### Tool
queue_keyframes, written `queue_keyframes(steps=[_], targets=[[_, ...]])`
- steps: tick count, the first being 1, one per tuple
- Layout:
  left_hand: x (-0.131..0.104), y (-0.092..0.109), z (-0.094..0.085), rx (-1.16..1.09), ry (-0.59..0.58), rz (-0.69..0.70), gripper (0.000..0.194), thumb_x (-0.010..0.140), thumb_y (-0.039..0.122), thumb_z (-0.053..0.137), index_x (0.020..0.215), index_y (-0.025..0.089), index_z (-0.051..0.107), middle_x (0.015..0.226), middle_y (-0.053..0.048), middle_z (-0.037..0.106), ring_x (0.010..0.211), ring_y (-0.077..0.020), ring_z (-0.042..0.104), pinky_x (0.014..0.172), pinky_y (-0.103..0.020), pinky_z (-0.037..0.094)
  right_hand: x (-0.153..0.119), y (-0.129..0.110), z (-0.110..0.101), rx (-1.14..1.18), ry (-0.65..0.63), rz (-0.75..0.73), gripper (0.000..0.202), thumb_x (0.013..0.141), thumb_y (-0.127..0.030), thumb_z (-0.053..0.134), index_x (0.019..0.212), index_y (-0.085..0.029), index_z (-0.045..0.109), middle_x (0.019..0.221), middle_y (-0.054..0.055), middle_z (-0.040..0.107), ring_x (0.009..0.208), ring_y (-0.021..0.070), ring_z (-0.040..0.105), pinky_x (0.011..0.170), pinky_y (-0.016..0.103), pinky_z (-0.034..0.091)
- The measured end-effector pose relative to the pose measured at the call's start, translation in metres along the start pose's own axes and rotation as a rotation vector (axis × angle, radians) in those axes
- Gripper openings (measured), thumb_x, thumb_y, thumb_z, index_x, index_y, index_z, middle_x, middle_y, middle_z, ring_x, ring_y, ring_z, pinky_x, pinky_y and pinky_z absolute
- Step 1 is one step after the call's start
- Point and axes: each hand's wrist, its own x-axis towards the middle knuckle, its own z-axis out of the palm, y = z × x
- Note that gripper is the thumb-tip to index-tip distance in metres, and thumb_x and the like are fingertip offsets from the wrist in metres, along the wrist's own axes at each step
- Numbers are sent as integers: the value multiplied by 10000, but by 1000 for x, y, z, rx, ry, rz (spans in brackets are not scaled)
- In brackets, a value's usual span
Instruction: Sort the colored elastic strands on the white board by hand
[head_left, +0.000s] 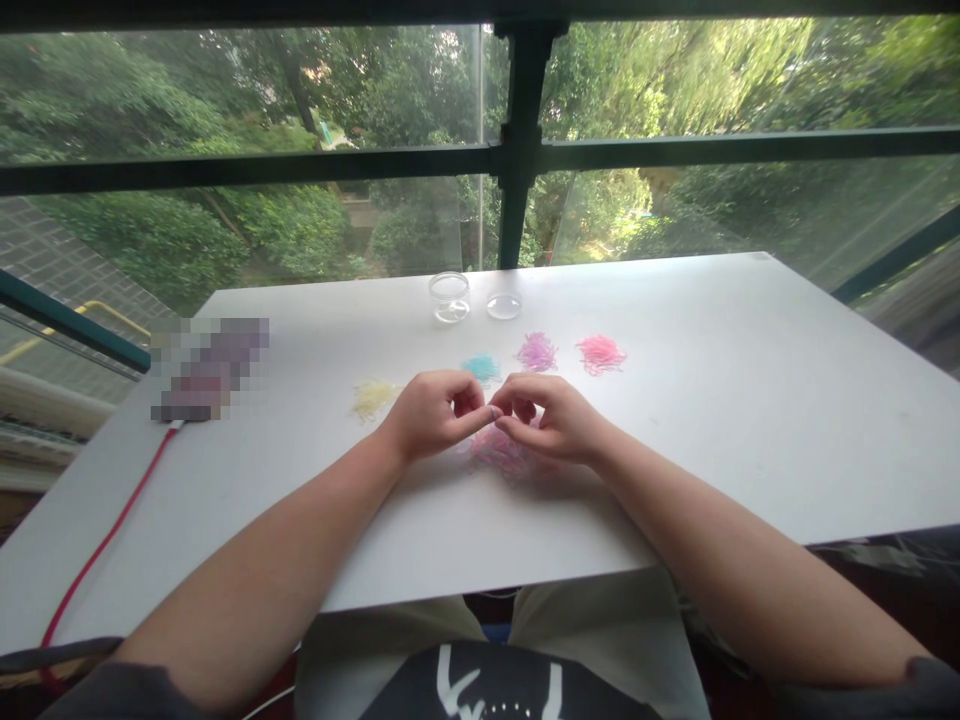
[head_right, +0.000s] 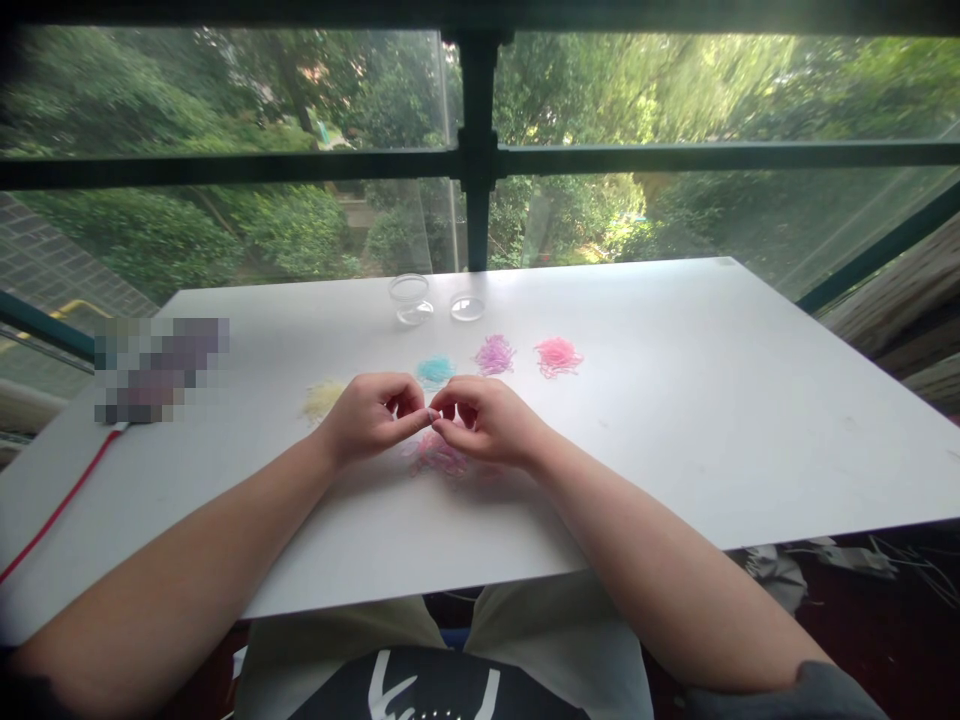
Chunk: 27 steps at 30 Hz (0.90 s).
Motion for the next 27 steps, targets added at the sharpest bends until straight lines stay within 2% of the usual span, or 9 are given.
queue_keyframes(steps=[4,14,20,27], targets=[[0,0,0,7,3,-10,284,740,382,581,599,137,552,539,16,550,481,-60,429,485,-185,351,0,-1,0,16,10,-18,162,750,-165,522,895,-160,593,713,9,549,579,76,457,557,206,392],[0,0,0,23,30,-19,289,735,386,586,592,137,553,546,13,557,484,-61,433,484,-183,358,0,1,1,28,59,-13,71,760,-186,544,811,-161,585,667,0,527,570,77,459,540,204,392],[0,-2,1,21,37,-27,245,730,351,591,611,139,561,548,18,559,485,-58,437,486,-180,361,0,2,2,46,54,-66,205,765,-143,527,947,-193,610,767,18,579,577,74,472,550,208,406],[-1,-3,0,17,23,-25,284,738,386,578,601,138,563,554,12,570,484,-60,444,484,-182,362,0,4,1,40,80,-55,118,767,-188,562,869,-181,621,739,26,601,590,91,501,566,226,423]])
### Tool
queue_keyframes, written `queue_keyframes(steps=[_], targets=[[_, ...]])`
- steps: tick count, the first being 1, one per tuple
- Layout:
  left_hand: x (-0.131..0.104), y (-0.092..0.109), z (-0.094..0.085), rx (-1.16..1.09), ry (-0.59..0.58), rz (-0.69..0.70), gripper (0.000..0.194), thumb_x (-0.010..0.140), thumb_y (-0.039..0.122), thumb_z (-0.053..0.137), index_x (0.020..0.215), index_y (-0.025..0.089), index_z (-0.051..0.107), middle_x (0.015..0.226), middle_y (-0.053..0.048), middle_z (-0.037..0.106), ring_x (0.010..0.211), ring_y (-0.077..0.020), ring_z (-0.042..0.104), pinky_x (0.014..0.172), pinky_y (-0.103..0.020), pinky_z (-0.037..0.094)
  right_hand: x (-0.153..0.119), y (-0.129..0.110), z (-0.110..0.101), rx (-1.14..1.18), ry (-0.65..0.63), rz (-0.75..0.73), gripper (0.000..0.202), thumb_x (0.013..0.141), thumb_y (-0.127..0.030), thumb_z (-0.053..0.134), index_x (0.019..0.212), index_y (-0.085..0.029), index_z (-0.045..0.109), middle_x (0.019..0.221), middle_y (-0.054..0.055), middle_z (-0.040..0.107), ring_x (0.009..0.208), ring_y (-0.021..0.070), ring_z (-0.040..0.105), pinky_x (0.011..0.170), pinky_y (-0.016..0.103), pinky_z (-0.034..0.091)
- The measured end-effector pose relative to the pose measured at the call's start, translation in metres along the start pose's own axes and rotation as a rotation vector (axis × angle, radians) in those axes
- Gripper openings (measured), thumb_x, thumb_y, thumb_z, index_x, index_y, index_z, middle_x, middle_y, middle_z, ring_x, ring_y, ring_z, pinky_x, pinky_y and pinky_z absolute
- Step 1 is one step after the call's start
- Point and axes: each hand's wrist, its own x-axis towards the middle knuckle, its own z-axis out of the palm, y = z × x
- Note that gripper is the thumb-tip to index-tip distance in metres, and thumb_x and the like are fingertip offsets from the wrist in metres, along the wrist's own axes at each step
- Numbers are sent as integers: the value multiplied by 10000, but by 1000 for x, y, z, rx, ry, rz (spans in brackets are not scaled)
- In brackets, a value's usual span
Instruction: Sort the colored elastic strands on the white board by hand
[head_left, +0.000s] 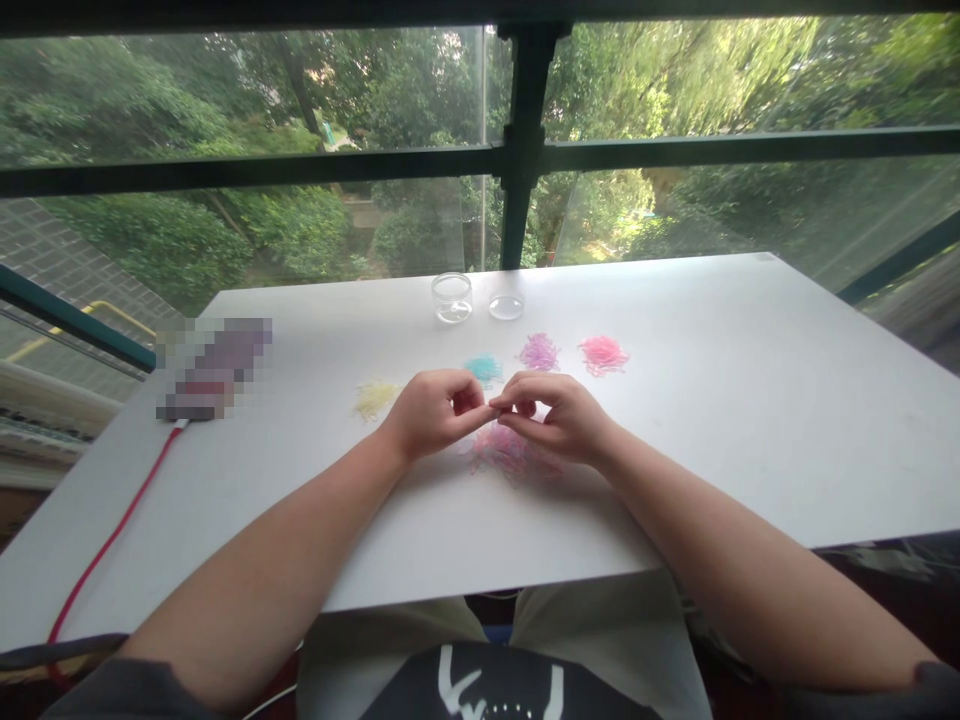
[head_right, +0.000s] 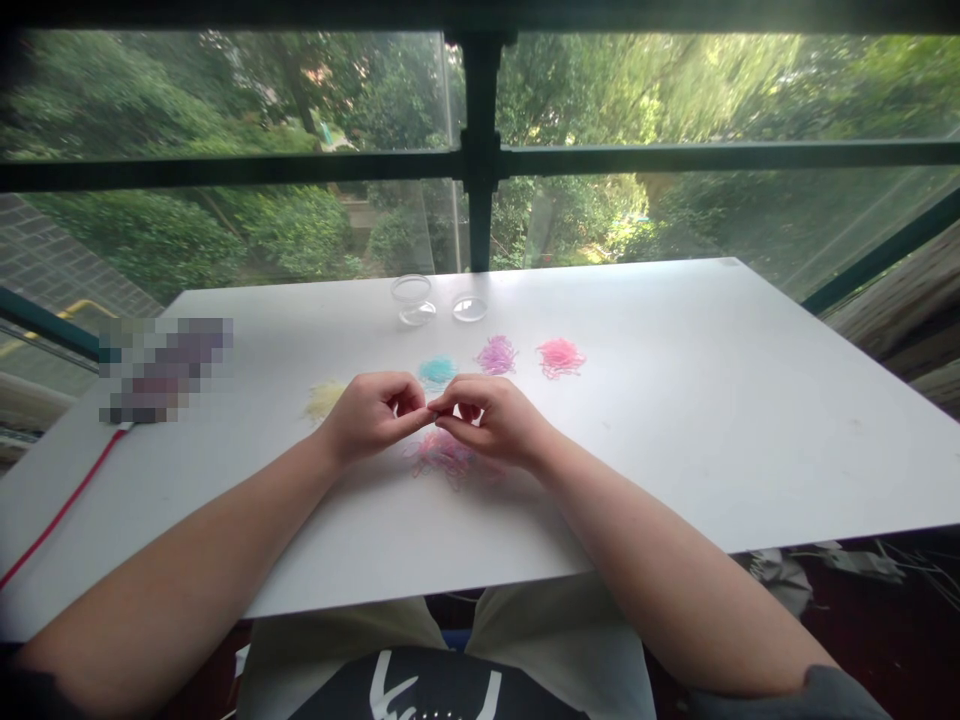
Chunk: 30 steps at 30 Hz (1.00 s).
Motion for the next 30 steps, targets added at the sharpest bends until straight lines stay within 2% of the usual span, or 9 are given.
queue_keyframes(steps=[5,8,12,20,24,30], targets=[[1,0,-1,-9,-21,-19,255,764,371,554,661,143,604,602,3,608,516,-74,488,516,-189,393,0,0,-5,-26,40,10,48,770,-190,557,763,-172,601,687,19,584,582,95,485,565,232,412],[1,0,0,-5,-65,-20,206,799,300,495,814,165,651,742,-14,661,593,-93,549,576,-201,436,0,0,-10,-53,70,16,69,771,-162,532,751,-174,596,675,15,567,593,101,477,573,239,405],[0,-1,2,41,-128,-13,248,771,222,480,947,206,655,907,-16,678,721,-122,601,651,-219,475,1,1,-15,-80,114,38,67,755,-143,532,740,-174,590,672,14,545,605,108,473,573,244,399],[-2,1,3,51,-248,11,254,745,173,494,914,231,675,804,16,690,668,-117,602,624,-204,468,1,3,-14,-89,84,50,49,737,-139,550,722,-175,580,685,14,546,607,104,480,578,236,412],[-2,1,2,9,-221,11,235,750,174,498,903,220,669,821,9,686,677,-111,601,635,-205,471,1,2,-15,-91,84,53,37,739,-152,561,717,-172,583,693,17,554,610,105,488,579,239,417],[0,4,0,-59,-159,70,227,754,317,580,930,190,647,878,-29,675,745,-129,608,637,-225,467,1,1,-11,-63,90,29,88,742,-222,603,681,-166,572,684,21,550,598,103,487,559,240,417]])
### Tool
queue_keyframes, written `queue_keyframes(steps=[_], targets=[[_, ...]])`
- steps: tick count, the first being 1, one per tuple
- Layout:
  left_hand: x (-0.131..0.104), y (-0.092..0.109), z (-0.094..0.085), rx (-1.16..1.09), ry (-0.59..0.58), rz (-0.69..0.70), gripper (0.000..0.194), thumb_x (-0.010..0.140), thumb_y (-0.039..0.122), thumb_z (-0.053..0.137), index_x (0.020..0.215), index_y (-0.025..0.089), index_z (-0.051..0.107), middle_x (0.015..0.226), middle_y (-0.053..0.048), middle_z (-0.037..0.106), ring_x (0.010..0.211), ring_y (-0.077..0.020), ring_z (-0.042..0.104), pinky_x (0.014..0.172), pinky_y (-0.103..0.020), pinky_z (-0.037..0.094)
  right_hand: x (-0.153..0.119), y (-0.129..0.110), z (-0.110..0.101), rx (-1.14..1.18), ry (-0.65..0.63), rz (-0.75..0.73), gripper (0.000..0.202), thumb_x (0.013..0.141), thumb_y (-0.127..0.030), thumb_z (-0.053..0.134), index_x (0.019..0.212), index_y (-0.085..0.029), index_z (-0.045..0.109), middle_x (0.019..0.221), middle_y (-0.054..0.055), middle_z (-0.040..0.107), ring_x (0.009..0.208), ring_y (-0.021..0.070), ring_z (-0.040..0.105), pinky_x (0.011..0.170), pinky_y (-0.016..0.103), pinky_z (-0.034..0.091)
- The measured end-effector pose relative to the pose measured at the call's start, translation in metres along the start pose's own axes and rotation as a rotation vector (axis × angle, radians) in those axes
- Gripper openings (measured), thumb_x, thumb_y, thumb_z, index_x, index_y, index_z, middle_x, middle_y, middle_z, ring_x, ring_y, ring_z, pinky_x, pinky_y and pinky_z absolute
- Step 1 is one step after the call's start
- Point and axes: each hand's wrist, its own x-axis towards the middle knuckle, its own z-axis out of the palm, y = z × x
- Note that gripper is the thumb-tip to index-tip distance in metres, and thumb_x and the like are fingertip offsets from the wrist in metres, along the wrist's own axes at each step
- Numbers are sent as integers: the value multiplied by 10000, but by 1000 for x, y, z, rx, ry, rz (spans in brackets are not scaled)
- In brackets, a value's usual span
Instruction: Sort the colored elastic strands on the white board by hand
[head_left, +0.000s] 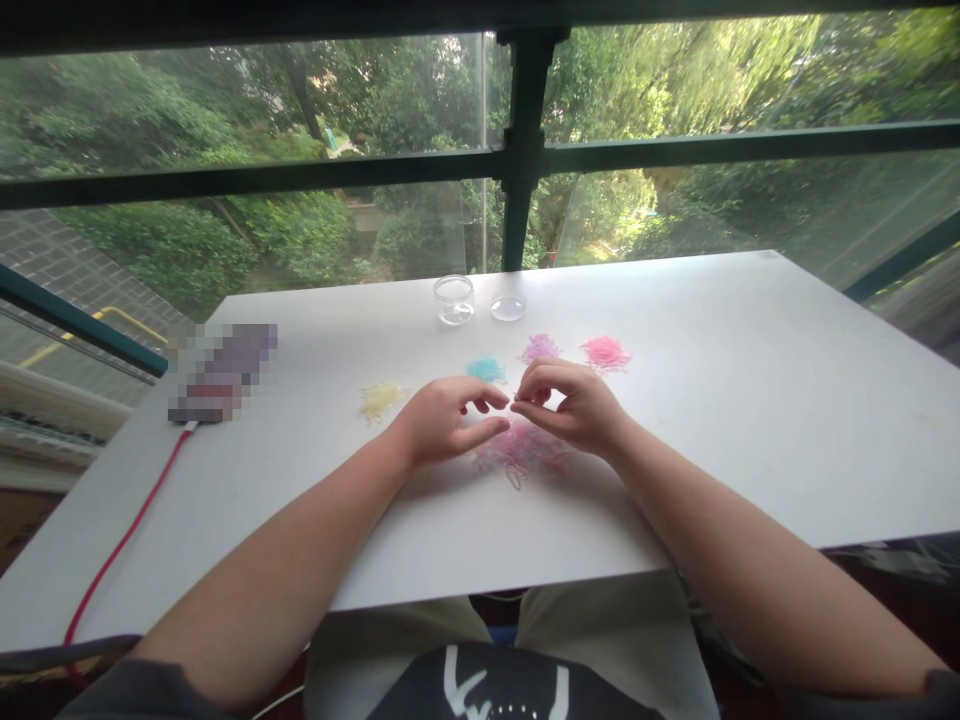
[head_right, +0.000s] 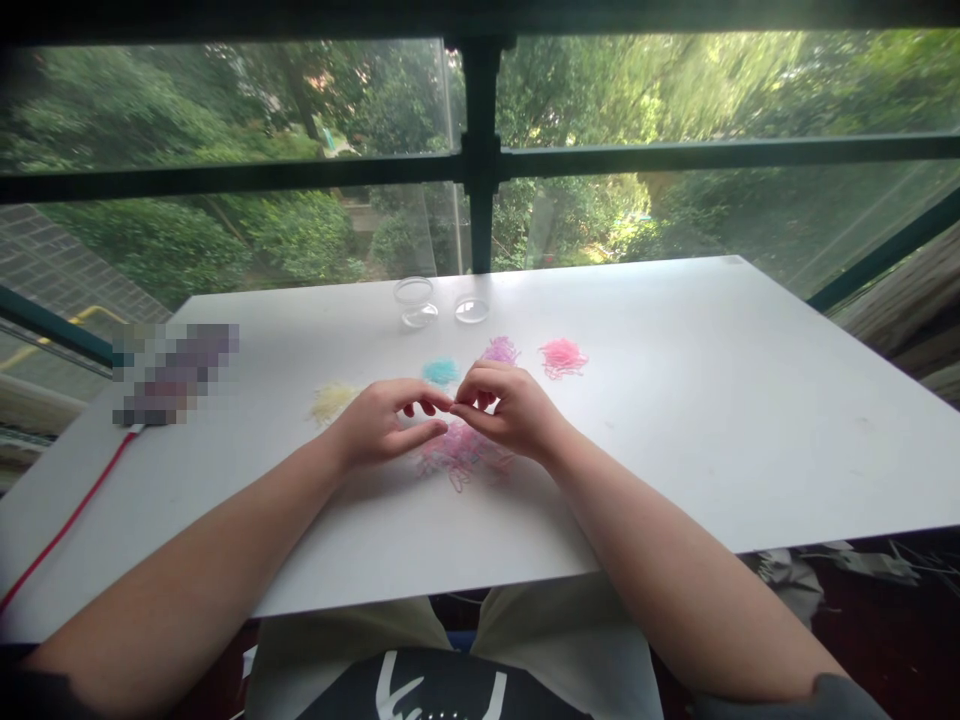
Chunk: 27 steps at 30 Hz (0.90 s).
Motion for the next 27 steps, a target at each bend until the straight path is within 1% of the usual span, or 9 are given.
queue_keyframes(steps=[3,5,8,10,14,18,22,25,27], targets=[[0,1,1,-37,-3,46,213,751,323,595,902,183,653,804,-23,677,690,-117,603,610,-219,456,0,0,4,25,-30,-19,83,740,-213,605,679,-164,577,683,19,548,595,98,491,552,232,417],[0,1,2,-49,23,47,187,760,308,590,874,176,660,771,-20,678,659,-108,598,594,-213,448,0,0,6,39,-45,-27,52,740,-186,597,694,-165,586,698,20,556,601,96,499,554,227,421],[0,1,2,-62,71,35,203,756,294,603,911,178,662,798,-24,685,649,-103,597,592,-210,443,0,1,8,55,-40,-37,33,745,-154,580,726,-167,603,714,22,565,608,94,507,565,225,427],[0,1,2,-74,81,36,217,753,278,609,942,185,661,815,-23,688,647,-98,596,594,-206,443,-1,1,8,63,-38,-45,47,746,-142,574,738,-168,612,714,23,568,607,93,507,569,226,428],[0,0,3,-85,86,41,184,748,282,615,886,178,677,745,-20,683,607,-91,578,562,-197,431,-1,1,7,80,-37,-52,61,746,-135,574,754,-173,621,719,24,573,605,93,506,565,227,430],[-1,-2,4,-89,90,36,156,764,282,595,810,155,673,669,-18,662,569,-83,552,535,-193,411,-2,0,7,95,-17,-52,58,753,-144,572,767,-175,620,720,25,571,616,98,510,569,233,432],[-1,-1,4,-88,96,25,132,757,263,599,775,146,657,653,-11,644,568,-77,543,536,-191,403,-1,0,7,103,-14,-48,40,762,-161,570,760,-169,609,712,26,566,619,99,510,572,236,430],[-1,-1,4,-92,104,13,135,750,271,604,749,143,647,645,-11,638,563,-76,540,528,-190,400,-1,-2,6,101,-33,-42,37,760,-196,588,746,-164,600,711,28,567,613,99,507,568,235,426],[-1,0,4,-89,108,7,146,749,281,605,736,142,644,637,-13,635,558,-78,538,524,-192,399,-2,-2,5,91,-41,-33,71,751,-232,610,745,-163,597,708,29,569,605,98,503,561,233,422]])
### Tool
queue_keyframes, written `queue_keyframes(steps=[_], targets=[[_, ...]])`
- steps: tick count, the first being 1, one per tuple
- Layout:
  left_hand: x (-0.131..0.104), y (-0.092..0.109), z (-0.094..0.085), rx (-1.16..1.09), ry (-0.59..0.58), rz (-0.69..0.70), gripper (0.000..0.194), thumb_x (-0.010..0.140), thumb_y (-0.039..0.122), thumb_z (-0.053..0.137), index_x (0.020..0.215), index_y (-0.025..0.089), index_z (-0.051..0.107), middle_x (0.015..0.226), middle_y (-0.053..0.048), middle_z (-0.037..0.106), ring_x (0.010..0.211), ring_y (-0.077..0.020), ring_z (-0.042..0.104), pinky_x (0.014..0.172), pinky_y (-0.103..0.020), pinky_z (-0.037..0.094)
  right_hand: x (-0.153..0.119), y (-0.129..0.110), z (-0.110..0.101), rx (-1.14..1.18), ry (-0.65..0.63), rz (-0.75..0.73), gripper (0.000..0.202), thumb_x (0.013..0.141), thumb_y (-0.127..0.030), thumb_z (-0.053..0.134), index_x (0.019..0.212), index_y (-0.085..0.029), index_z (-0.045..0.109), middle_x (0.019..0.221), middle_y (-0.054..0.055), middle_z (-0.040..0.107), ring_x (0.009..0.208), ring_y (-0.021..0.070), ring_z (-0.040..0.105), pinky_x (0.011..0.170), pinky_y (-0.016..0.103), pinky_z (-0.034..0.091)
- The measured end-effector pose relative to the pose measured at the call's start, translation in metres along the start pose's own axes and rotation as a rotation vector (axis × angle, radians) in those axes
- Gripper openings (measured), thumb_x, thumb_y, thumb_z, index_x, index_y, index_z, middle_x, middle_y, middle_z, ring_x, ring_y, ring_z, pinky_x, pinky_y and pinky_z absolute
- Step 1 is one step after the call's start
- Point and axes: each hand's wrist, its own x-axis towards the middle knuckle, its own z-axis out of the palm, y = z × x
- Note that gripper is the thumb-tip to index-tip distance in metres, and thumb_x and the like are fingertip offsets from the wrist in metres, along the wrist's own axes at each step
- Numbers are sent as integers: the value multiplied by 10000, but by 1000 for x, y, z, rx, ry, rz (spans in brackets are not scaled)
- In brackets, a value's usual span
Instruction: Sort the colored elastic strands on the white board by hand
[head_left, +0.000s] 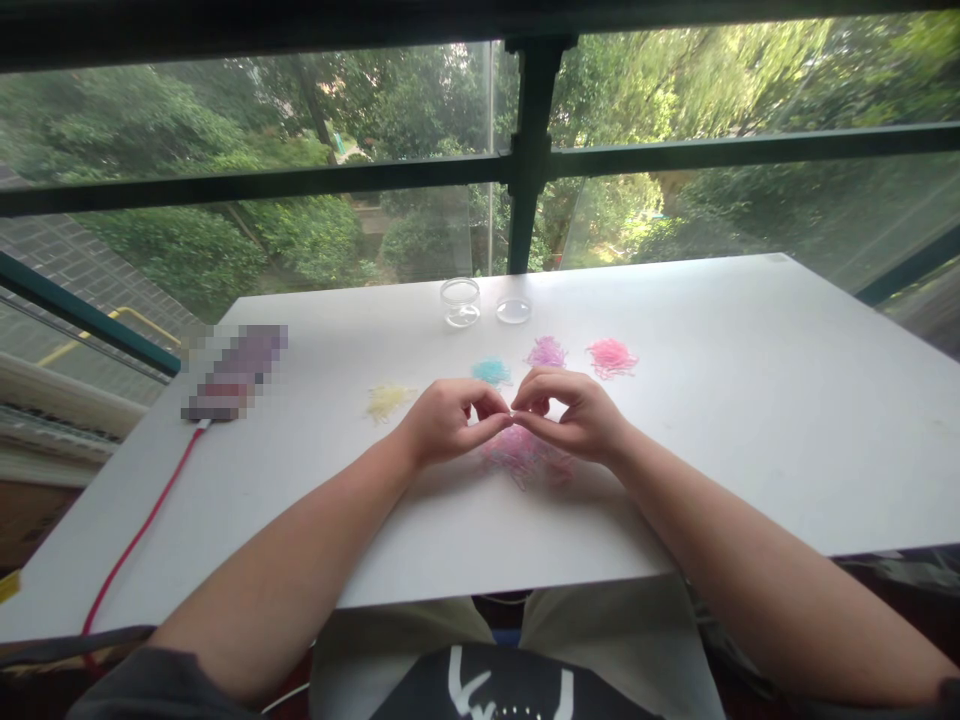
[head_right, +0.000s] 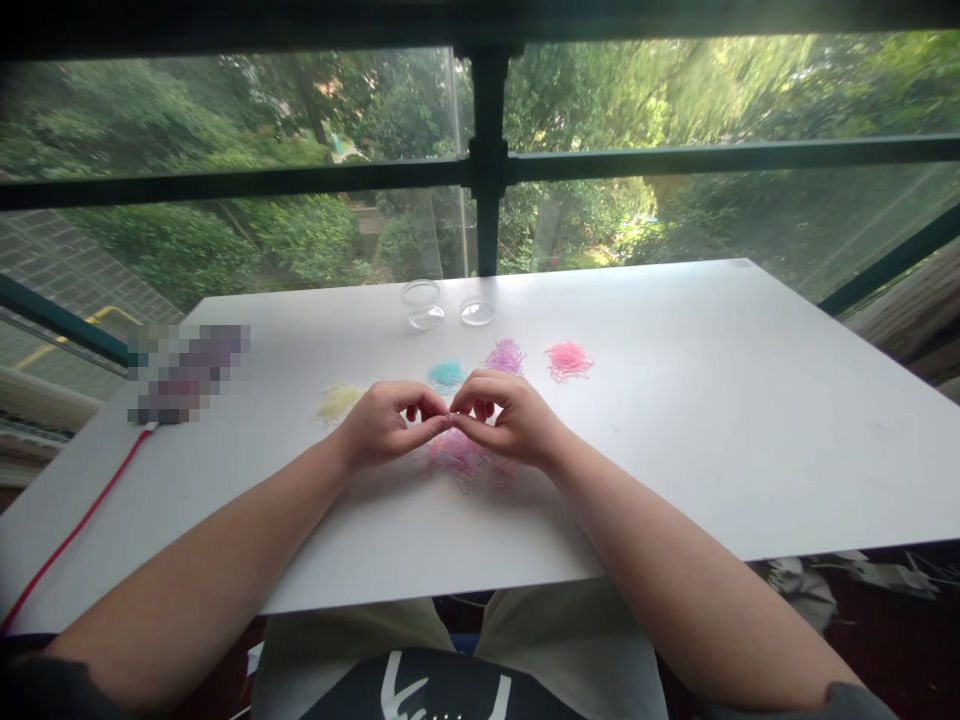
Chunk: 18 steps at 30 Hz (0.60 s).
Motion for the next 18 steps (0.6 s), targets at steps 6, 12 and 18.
queue_keyframes(steps=[6,12,18], targets=[[0,1,0,21,23,-2,142,747,279,604,727,143,640,632,-10,634,555,-76,537,537,-193,406,-1,2,-1,-67,8,34,140,737,-294,635,741,-160,597,684,24,568,575,93,476,534,227,401],[0,1,-1,31,14,6,121,744,260,600,727,146,636,635,-5,632,559,-75,540,548,-193,415,0,2,-1,-83,-12,13,124,774,-273,589,723,-163,613,699,26,571,564,86,465,521,222,387],[0,0,-1,18,-11,2,111,744,248,595,737,146,638,642,-8,632,564,-79,542,526,-192,404,0,1,0,-78,-5,12,80,779,-209,560,743,-167,619,702,22,568,567,84,464,520,217,386]])
